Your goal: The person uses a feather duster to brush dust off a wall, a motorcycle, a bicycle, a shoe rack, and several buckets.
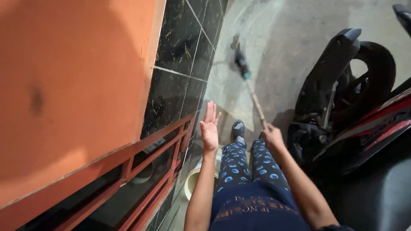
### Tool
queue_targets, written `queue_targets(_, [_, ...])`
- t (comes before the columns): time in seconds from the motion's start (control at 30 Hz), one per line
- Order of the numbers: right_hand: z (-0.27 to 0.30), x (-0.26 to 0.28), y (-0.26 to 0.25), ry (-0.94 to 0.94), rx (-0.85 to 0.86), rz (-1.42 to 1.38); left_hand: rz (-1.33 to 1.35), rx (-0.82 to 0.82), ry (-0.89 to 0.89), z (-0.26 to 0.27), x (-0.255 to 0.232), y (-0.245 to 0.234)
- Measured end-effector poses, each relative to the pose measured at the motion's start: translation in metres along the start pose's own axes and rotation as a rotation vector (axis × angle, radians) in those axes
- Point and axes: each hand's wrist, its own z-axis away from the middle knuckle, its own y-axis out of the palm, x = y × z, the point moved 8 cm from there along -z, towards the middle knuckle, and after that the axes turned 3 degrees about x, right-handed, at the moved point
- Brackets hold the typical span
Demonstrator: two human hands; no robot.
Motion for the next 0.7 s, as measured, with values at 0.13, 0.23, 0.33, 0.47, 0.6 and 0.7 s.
queue_targets(0.13, [0.017, -0.024, 0.053, 0.264, 0.233, -0.236, 0.009, 0.029, -0.005, -0.004, 0.003, 0.008])
queue_targets(0.23, [0.006, -0.012, 0.100, 0.284, 0.383, -0.288, -0.001, 0.046, 0.002, -0.007, 0.002, 0.011])
queue_targets(0.33, [-0.012, 0.001, 0.120, 0.291, 0.391, -0.216, -0.008, 0.053, 0.005, -0.008, 0.002, 0.011])
queue_targets(0.47, [-0.043, -0.001, 0.090, 0.286, 0.246, 0.025, -0.006, 0.052, -0.002, -0.003, 0.001, 0.005])
queue_targets(0.6, [-0.072, -0.029, 0.032, 0.279, 0.138, 0.002, -0.034, 0.045, -0.032, -0.003, -0.004, 0.005])
queue_targets(0.7, [-0.076, -0.059, -0.001, 0.419, 0.139, -0.540, -0.040, 0.051, -0.048, -0.005, -0.006, 0.005])
